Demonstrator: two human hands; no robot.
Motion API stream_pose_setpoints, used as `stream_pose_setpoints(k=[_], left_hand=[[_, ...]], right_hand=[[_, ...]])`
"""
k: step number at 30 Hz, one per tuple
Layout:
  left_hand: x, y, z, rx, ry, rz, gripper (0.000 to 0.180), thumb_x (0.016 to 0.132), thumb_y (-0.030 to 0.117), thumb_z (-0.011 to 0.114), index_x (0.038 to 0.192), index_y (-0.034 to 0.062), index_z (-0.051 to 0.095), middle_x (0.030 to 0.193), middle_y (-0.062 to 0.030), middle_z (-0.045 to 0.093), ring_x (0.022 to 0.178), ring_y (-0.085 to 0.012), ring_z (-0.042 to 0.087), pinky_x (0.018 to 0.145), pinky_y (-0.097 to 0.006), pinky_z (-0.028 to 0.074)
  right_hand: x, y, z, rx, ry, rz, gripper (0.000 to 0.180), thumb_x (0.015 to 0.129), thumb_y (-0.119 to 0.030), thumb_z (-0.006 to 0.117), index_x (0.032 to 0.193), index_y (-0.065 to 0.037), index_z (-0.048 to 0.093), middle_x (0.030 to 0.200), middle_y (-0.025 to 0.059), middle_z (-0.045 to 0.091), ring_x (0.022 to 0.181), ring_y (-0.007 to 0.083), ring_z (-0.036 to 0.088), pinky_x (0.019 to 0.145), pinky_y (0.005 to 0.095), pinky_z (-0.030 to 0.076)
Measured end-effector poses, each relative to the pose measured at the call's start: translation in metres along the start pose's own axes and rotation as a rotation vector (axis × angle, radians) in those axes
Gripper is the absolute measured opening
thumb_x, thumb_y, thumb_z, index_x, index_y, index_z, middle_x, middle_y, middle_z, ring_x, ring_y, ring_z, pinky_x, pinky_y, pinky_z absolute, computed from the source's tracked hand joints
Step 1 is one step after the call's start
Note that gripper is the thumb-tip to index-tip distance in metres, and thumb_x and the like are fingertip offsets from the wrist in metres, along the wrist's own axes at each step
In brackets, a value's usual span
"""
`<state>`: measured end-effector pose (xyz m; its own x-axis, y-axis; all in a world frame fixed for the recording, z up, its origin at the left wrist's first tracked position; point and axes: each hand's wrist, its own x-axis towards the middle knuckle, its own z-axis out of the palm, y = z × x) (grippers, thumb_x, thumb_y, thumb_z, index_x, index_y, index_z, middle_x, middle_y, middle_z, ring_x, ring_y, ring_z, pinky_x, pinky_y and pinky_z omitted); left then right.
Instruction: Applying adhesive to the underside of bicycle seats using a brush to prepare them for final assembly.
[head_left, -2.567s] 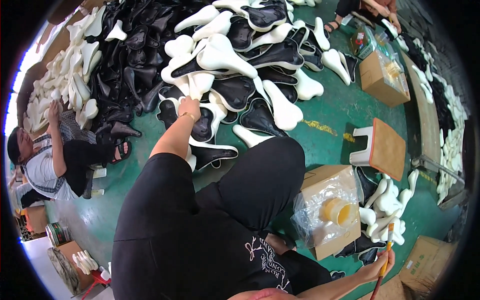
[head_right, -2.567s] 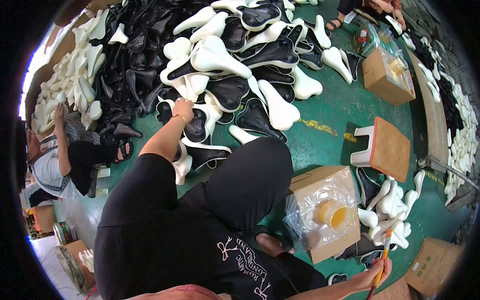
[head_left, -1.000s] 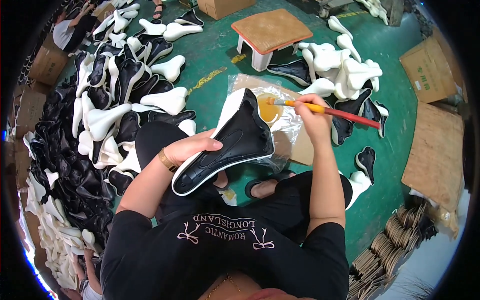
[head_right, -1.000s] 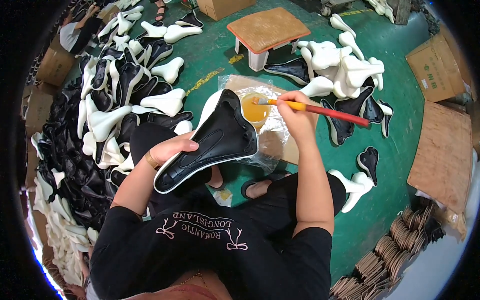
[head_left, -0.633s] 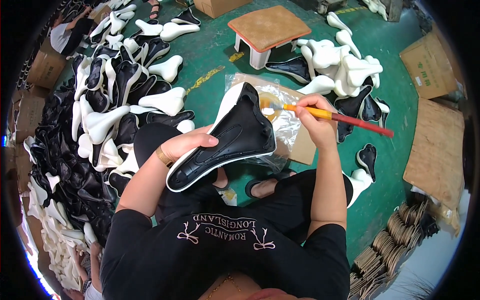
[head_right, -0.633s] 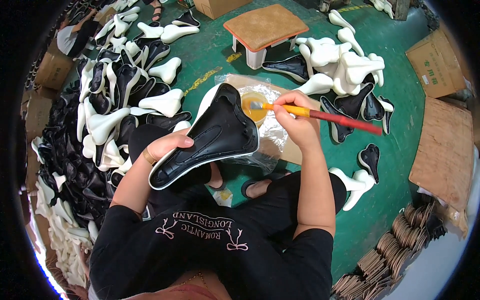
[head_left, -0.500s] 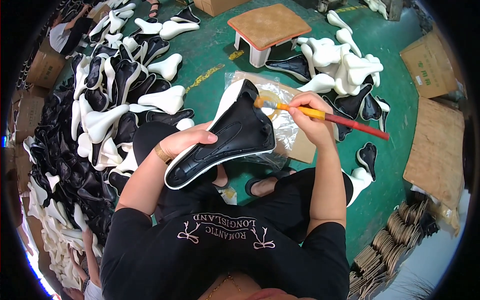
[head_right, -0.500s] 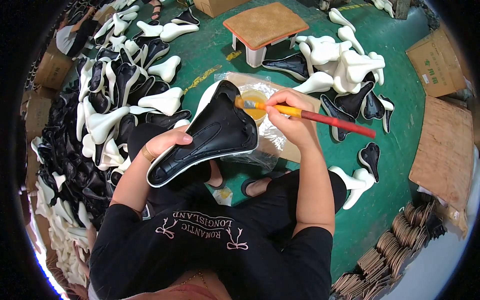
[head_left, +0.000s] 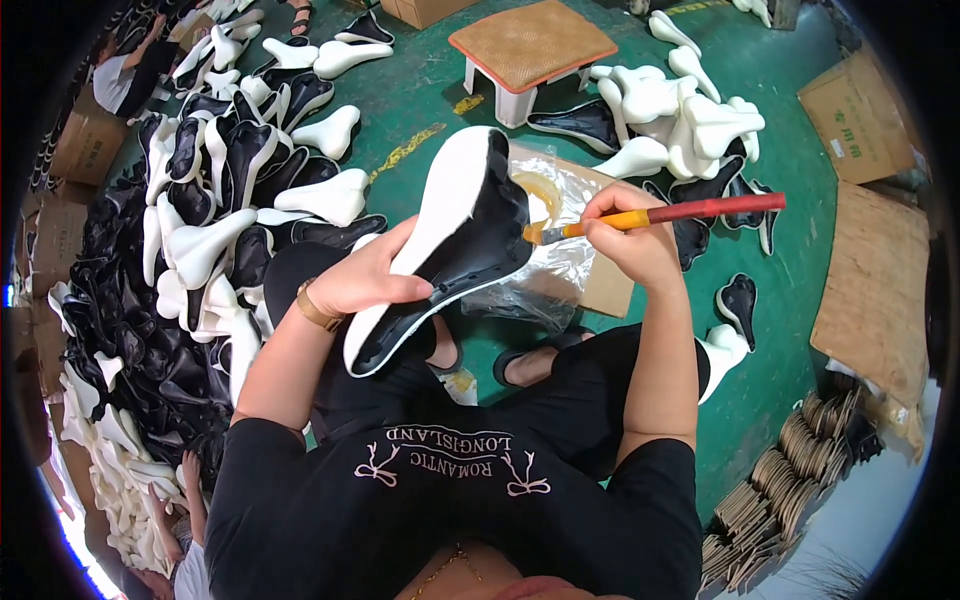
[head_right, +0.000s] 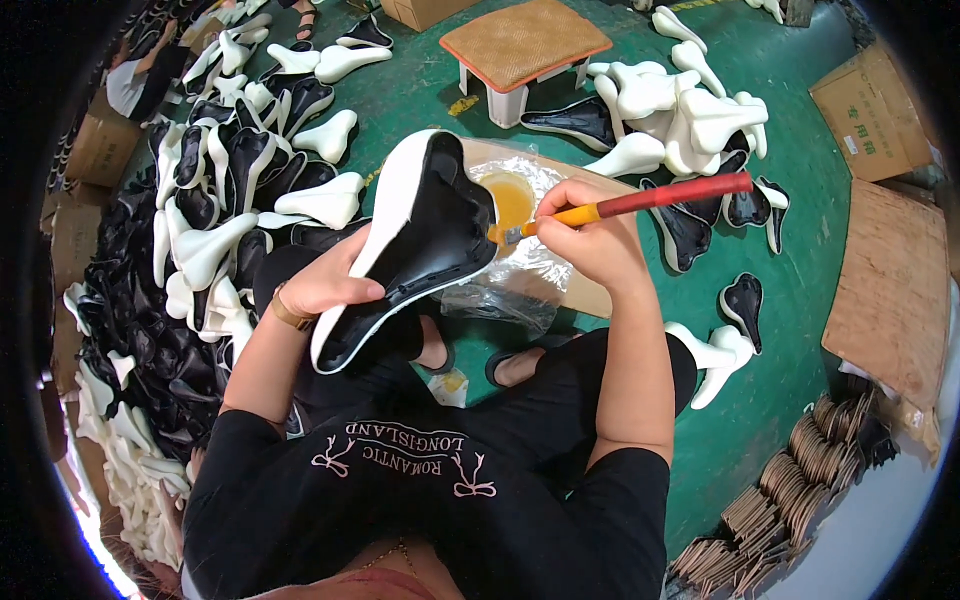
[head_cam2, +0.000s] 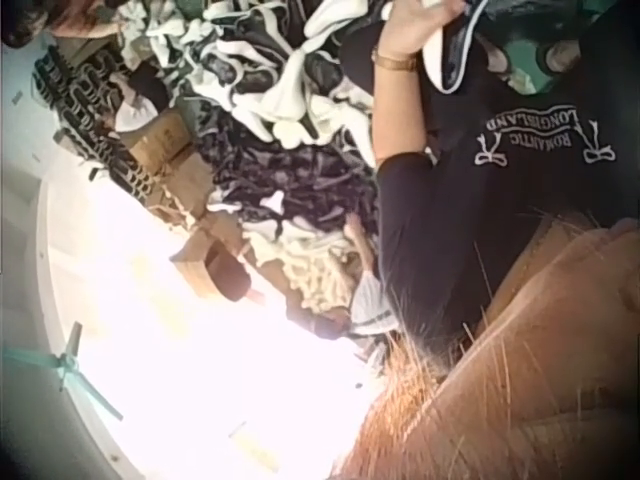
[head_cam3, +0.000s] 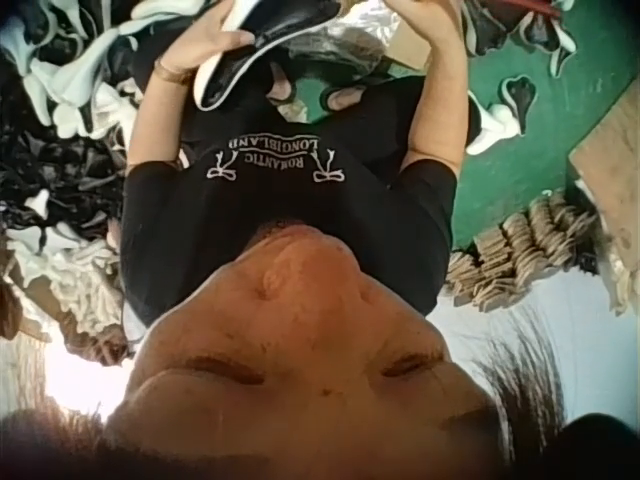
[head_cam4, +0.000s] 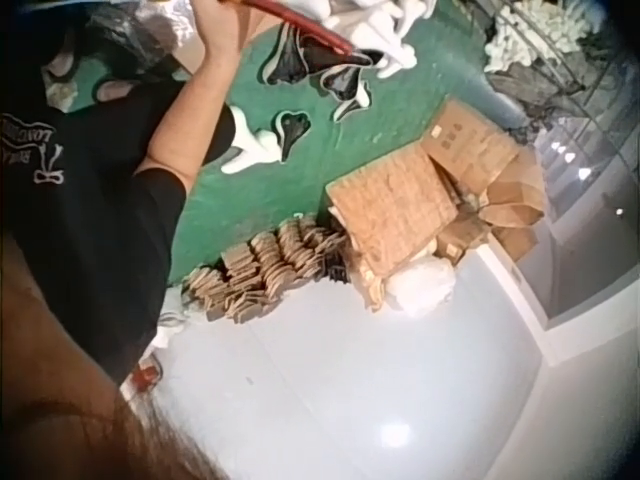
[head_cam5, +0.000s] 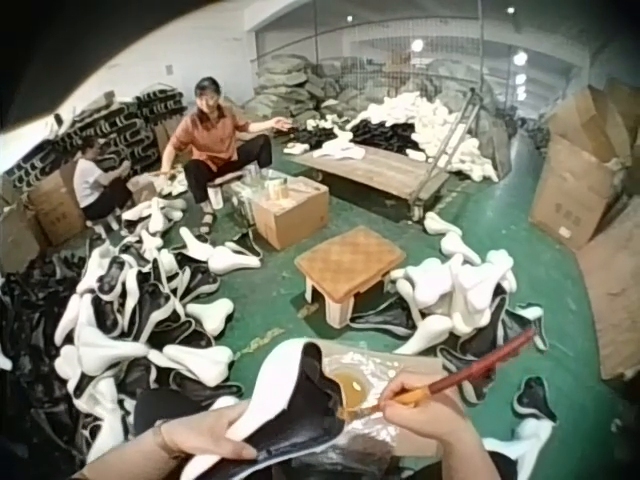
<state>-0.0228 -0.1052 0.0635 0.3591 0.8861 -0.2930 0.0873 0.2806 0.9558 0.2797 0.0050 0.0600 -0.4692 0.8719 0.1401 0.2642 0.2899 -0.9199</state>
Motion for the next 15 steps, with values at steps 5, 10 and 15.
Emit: stream_pose_setpoints(k=[5, 10, 15], left_hand=[[0.001, -0.004, 0.012, 0.338, 0.101, 0.095, 0.090, 0.066, 0.020, 0.074, 0.143, 0.0018, 0.032, 0.133, -0.0133, 0.050, 0.121, -0.0202, 0.049, 0.103, -0.031, 0.036], [0.003, -0.004, 0.021, 0.371, 0.198, 0.118, 0.093, 0.065, 0.021, 0.075, 0.144, 0.0023, 0.031, 0.135, -0.0153, 0.049, 0.122, -0.0217, 0.048, 0.104, -0.032, 0.036], [0.010, -0.016, 0.017, 0.352, 0.264, 0.161, 0.095, 0.067, 0.020, 0.076, 0.146, 0.0029, 0.026, 0.136, -0.0160, 0.047, 0.123, -0.0233, 0.047, 0.104, -0.034, 0.036]], right_hand=[[-0.003, 0.004, 0.001, 0.131, 0.026, 0.171, 0.005, 0.073, -0.003, 0.063, 0.077, 0.000, 0.062, 0.072, 0.0018, 0.061, 0.064, 0.0087, 0.056, 0.059, 0.0214, 0.046], [-0.001, 0.007, 0.006, 0.243, 0.167, 0.209, 0.005, 0.076, -0.004, 0.061, 0.079, 0.001, 0.062, 0.070, 0.0042, 0.062, 0.062, 0.0098, 0.058, 0.059, 0.0223, 0.048], [0.009, 0.033, 0.018, -0.073, 0.203, 0.117, 0.012, 0.078, -0.010, 0.067, 0.082, 0.000, 0.065, 0.071, 0.0039, 0.063, 0.066, 0.0101, 0.059, 0.059, 0.0241, 0.046]])
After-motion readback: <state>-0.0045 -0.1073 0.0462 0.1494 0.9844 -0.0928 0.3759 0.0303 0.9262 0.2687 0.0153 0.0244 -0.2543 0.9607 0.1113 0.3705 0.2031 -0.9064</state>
